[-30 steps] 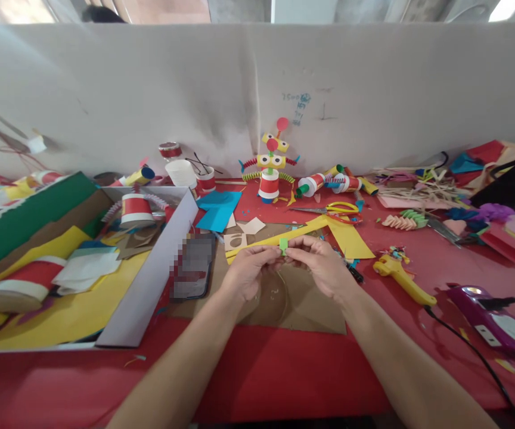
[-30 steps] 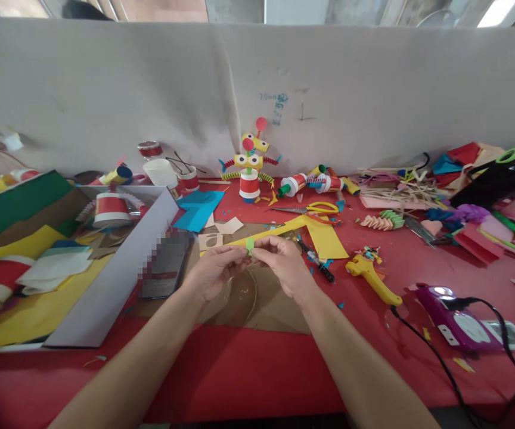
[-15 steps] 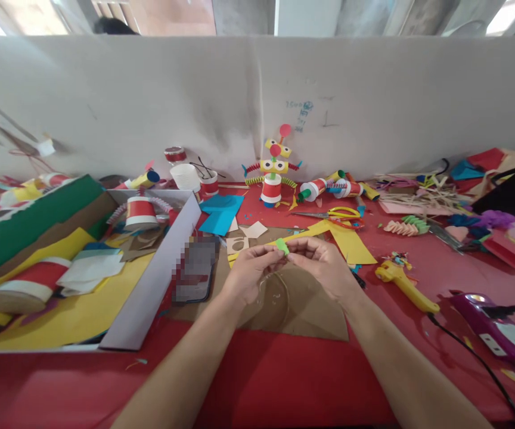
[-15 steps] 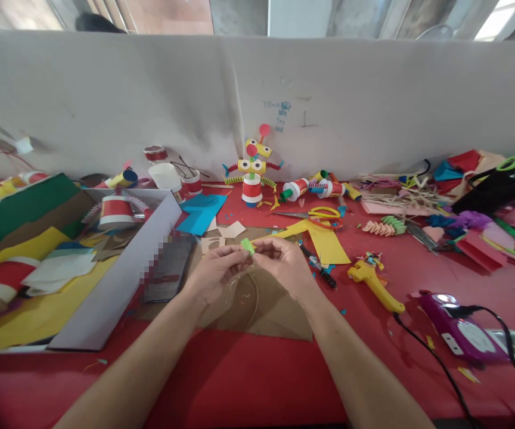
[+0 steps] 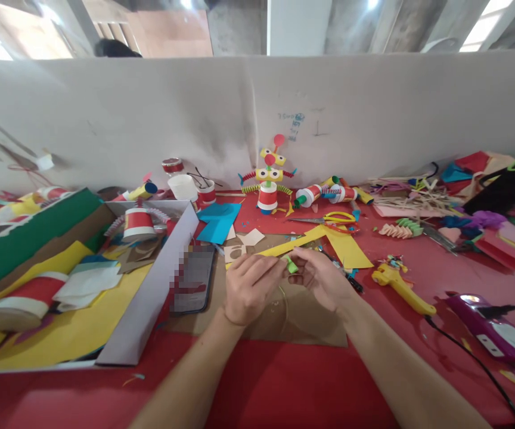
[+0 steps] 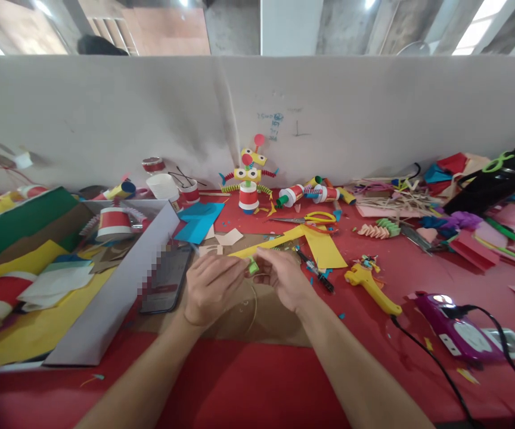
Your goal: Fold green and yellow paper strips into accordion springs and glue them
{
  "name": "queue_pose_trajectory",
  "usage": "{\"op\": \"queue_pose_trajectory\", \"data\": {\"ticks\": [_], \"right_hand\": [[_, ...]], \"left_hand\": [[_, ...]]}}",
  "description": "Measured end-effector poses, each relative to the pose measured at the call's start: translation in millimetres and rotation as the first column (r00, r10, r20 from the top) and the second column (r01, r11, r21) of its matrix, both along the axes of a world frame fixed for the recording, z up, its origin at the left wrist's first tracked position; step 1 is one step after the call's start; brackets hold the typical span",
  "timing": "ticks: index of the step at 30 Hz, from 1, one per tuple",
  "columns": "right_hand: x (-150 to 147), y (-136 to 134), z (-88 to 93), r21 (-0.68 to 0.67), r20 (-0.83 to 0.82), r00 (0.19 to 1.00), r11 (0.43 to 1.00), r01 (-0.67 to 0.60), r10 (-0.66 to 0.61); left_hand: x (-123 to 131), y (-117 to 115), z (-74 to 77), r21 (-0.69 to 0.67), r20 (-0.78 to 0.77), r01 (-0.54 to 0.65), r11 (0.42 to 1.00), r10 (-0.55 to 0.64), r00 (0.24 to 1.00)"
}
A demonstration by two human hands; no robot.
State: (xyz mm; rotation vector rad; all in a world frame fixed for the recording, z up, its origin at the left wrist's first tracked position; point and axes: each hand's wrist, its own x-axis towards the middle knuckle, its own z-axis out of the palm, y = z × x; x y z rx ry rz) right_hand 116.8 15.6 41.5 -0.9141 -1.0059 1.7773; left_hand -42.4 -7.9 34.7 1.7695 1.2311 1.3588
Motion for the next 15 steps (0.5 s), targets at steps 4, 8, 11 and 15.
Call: {"op": "queue_pose_trajectory", "data": {"ticks": [4, 8, 11, 15], "right_hand": [[1, -3, 0.2, 0.073, 0.047, 0.999, 0.997, 0.0, -0.003], [2, -1, -2.9, 0.066, 0.05, 0.999, 0.998, -0.013, 0.009], [2, 1, -5.2, 0.128, 0.09, 0.995, 0.991, 0.031, -0.043], [1, 1, -5.3, 0.306, 0.259, 0.95, 0.948, 0.093, -0.176]], "left_hand": [[-8, 3, -9.4, 0.008, -0.009, 0.061, 0.998, -0.061, 0.998], [-4, 5, -7.6, 0.042, -0.048, 0.053, 0.998, -0.051, 0.998], [5, 5, 2.1, -0.014, 0.081, 0.0, 1.0, 0.001, 0.997], [13, 8, 10.0, -0.259, 0.373, 0.037, 0.965, 0.065, 0.925]]}}
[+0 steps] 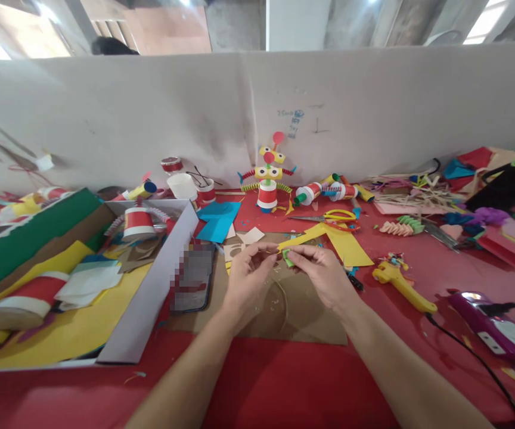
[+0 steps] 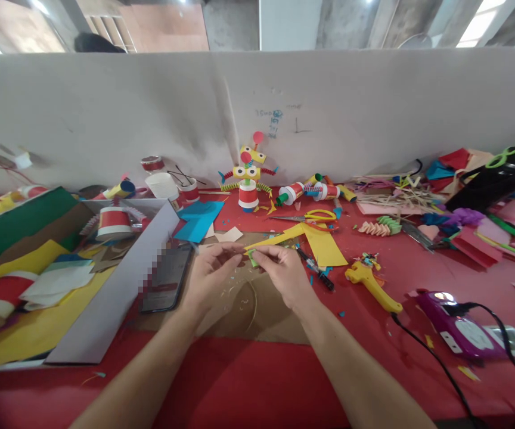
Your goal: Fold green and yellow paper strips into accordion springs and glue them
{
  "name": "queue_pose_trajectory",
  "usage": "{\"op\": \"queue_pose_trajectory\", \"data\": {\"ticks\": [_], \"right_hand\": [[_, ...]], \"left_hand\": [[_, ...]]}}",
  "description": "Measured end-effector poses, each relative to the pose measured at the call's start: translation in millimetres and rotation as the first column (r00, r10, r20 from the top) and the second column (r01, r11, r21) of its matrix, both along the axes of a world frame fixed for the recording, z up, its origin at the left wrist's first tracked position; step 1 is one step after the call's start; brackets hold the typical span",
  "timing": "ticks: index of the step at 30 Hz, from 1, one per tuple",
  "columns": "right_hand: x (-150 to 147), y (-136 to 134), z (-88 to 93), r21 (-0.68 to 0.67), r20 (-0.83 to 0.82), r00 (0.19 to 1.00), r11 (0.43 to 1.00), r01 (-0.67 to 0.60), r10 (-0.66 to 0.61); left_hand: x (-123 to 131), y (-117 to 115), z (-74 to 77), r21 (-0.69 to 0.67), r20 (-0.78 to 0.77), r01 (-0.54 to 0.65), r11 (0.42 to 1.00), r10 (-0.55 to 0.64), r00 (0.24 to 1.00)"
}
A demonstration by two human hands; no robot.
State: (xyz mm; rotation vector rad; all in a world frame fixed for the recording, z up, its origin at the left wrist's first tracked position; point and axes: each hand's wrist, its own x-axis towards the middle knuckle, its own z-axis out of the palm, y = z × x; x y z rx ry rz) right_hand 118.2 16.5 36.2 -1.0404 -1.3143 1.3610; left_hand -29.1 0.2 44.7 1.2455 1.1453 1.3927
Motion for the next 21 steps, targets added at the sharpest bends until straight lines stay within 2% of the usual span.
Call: {"op": "queue_pose_trajectory", "data": {"ticks": [2, 4, 7, 12, 16, 21], "right_hand": [[-1, -2, 0.9, 0.127, 0.129, 0.99, 0.991, 0.032, -0.049], [-2, -5, 1.3, 0.268, 0.211, 0.971, 0.962, 0.051, -0.11], [-5, -9, 0.6, 0.387, 0.224, 0.957, 0.918, 0.088, -0.186], [-10, -15, 1.2, 0.271, 0.109, 0.988, 0.96, 0.077, -0.11], [-12, -18, 2.9, 0.306, 0.143, 0.979, 0.947, 0.097, -0.147], [-13, -18, 0.5, 0.346, 0.192, 0.963, 0.931, 0.114, -0.189]], "left_hand": [[1, 2, -1.0, -0.074, 0.066, 0.038, 0.997, -0.033, 0.997], [2, 3, -3.6, -0.086, 0.106, 0.054, 0.995, -0.045, 0.993], [3, 3, -7.2, -0.069, 0.189, 0.046, 0.997, -0.033, 0.981], [3, 4, -11.5, -0.094, 0.35, 0.028, 0.995, 0.006, 0.937], [2, 5, -15.5, -0.124, 0.437, 0.042, 0.991, 0.016, 0.899], [5, 4, -16.6, -0.121, 0.464, 0.084, 0.989, -0.018, 0.885]]}}
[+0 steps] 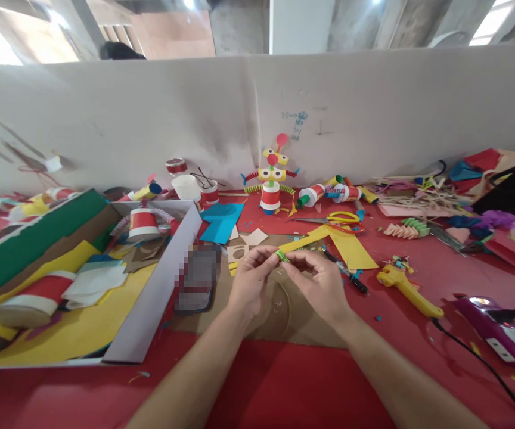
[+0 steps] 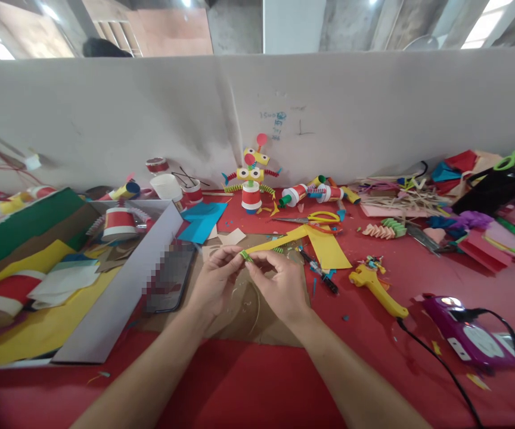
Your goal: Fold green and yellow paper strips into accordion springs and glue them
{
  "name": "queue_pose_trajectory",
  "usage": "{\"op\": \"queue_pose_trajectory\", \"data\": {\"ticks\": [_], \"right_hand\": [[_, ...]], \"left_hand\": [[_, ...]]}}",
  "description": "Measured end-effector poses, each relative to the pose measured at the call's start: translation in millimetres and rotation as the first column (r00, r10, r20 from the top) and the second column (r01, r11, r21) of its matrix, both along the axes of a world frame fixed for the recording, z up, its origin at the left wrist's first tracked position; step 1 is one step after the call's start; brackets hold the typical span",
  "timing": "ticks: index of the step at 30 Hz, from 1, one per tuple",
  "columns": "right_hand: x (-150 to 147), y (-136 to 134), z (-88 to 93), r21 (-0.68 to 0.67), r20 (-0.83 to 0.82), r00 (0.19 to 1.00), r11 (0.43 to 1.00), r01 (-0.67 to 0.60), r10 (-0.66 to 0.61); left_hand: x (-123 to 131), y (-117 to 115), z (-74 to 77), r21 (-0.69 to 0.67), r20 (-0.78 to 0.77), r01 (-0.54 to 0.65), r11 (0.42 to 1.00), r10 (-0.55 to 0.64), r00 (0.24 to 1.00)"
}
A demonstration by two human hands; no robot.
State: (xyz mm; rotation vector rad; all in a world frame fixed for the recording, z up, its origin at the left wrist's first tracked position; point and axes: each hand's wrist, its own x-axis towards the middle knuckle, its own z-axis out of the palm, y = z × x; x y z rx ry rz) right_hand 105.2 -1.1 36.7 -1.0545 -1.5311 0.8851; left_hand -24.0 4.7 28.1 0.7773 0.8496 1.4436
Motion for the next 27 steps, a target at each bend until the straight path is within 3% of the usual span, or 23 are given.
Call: {"op": "queue_pose_trajectory", "data": {"ticks": [6, 14, 20, 23, 27], "right_hand": [[0, 2, -4.8, -0.071, -0.026, 1.0, 0.997, 0.014, -0.016], [-2, 6, -11.2, -0.15, -0.155, 0.983, 0.981, -0.125, 0.101], [4, 9, -3.8, -0.171, -0.148, 0.985, 0.979, -0.112, 0.087], [11, 13, 2.7, -0.112, -0.099, 0.986, 0.983, -0.148, 0.138], [17, 15, 7.6, 0.044, 0.096, 0.966, 0.969, -0.243, 0.238]], "left_hand": [[1, -2, 0.5, -0.072, 0.016, 0.046, 0.996, -0.045, 0.999], [1, 0, -1.5, -0.1, 0.02, 0.004, 0.995, -0.002, 1.0], [-1, -1, 2.9, -0.129, 0.101, 0.043, 0.991, -0.03, 0.994], [-4, -1, 6.5, -0.228, 0.241, 0.172, 0.958, -0.116, 0.964], [-9, -1, 7.3, -0.357, 0.396, 0.402, 0.843, -0.253, 0.883]]}}
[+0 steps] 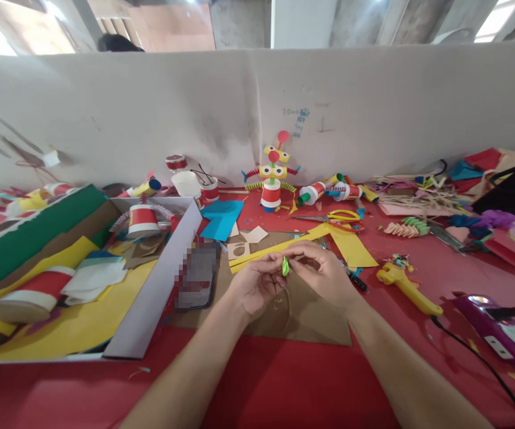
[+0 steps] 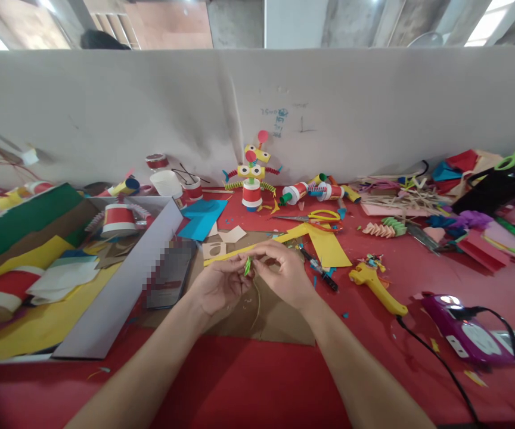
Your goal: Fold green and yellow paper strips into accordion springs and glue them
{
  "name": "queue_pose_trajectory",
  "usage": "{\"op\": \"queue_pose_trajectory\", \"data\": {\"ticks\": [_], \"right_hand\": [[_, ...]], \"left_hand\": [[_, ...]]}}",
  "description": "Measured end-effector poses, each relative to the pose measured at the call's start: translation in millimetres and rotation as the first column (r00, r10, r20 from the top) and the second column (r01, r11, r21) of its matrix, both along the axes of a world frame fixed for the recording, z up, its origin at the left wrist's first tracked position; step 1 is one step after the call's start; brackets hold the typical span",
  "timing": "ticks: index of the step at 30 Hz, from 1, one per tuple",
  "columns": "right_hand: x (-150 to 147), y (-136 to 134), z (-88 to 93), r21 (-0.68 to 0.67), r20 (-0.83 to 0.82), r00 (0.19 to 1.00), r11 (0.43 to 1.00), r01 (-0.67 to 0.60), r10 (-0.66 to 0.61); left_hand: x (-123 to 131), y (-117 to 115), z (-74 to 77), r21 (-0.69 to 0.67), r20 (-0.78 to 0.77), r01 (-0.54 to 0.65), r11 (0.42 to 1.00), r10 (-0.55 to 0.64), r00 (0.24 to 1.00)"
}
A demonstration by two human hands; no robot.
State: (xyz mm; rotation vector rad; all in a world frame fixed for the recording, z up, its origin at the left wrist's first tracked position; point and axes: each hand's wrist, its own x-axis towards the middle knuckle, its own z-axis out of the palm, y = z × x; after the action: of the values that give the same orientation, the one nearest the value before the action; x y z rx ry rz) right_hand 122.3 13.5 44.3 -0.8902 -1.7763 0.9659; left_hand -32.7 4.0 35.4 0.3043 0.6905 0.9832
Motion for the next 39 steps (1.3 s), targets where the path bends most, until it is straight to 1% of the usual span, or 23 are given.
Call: {"op": "queue_pose_trajectory", "data": {"ticks": [2, 4, 7, 9, 11, 13, 15, 17, 19, 22, 24, 27, 29, 33, 36, 39], "right_hand": [[1, 0, 1.3, 0.063, 0.069, 0.997, 0.998, 0.013, -0.017], [3, 0, 2.2, 0.092, 0.122, 0.992, 0.996, 0.011, -0.022], [6, 1, 2.2, 0.096, 0.164, 0.986, 0.995, 0.012, -0.028], [7, 2, 0.3, 0.079, 0.162, 0.986, 0.996, 0.037, -0.049], [6, 3, -2.9, 0.008, 0.109, 0.991, 0.997, 0.071, -0.072], [4, 4, -6.2, -0.12, 0.008, 0.996, 0.989, 0.089, -0.088], [1, 5, -8.7, -0.261, -0.103, 0.989, 0.963, 0.075, -0.105], [-2, 5, -9.9, -0.361, -0.183, 0.975, 0.931, 0.052, -0.125], [-5, 4, -10.4, -0.417, -0.227, 0.961, 0.908, 0.051, -0.158], [-9, 2, -10.9, -0.455, -0.244, 0.949, 0.888, 0.068, -0.198], [-9, 1, -10.9, -0.463, -0.235, 0.952, 0.883, 0.068, -0.197], [-7, 1, -9.0, -0.454, -0.208, 0.965, 0.89, 0.05, -0.161], [-5, 2, -7.2, -0.435, -0.209, 0.97, 0.9, 0.024, -0.126], [-2, 4, -7.6, -0.414, -0.242, 0.967, 0.91, -0.032, -0.076], [-1, 5, -11.9, -0.371, -0.218, 0.972, 0.928, 0.001, -0.088], [0, 6, -13.7, -0.296, -0.146, 0.986, 0.955, 0.03, -0.076]], "left_hand": [[-1, 1, -1.0, -0.065, 0.028, 0.036, 0.997, -0.034, 0.999], [-2, 2, -2.2, -0.099, 0.05, 0.056, 0.994, -0.051, 0.997], [-3, 3, -3.5, -0.107, 0.057, 0.077, 0.991, -0.071, 0.996], [-3, 3, -3.8, -0.09, 0.034, 0.063, 0.994, -0.06, 0.998], [-2, 2, -3.2, -0.045, -0.012, 0.028, 0.999, -0.028, 1.0], [0, 1, -1.6, 0.023, -0.077, -0.017, 1.0, 0.018, 0.997], [3, -1, 0.3, 0.108, -0.154, -0.054, 0.993, 0.071, 0.986], [5, -3, 1.5, 0.209, -0.248, -0.086, 0.974, 0.138, 0.959], [7, -4, 1.5, 0.282, -0.344, -0.111, 0.953, 0.208, 0.916], [8, -4, -0.1, 0.318, -0.446, -0.125, 0.94, 0.264, 0.855], [8, -4, -1.2, 0.339, -0.485, -0.116, 0.933, 0.279, 0.829], [7, -3, -1.5, 0.367, -0.518, -0.101, 0.925, 0.294, 0.803], [7, -4, -0.5, 0.347, -0.512, -0.083, 0.934, 0.263, 0.818], [7, -4, 3.0, 0.279, -0.474, -0.024, 0.96, 0.159, 0.866], [5, -3, 4.8, 0.243, -0.494, -0.016, 0.97, 0.138, 0.858], [4, -2, 5.1, 0.221, -0.494, -0.022, 0.975, 0.131, 0.859]]}}
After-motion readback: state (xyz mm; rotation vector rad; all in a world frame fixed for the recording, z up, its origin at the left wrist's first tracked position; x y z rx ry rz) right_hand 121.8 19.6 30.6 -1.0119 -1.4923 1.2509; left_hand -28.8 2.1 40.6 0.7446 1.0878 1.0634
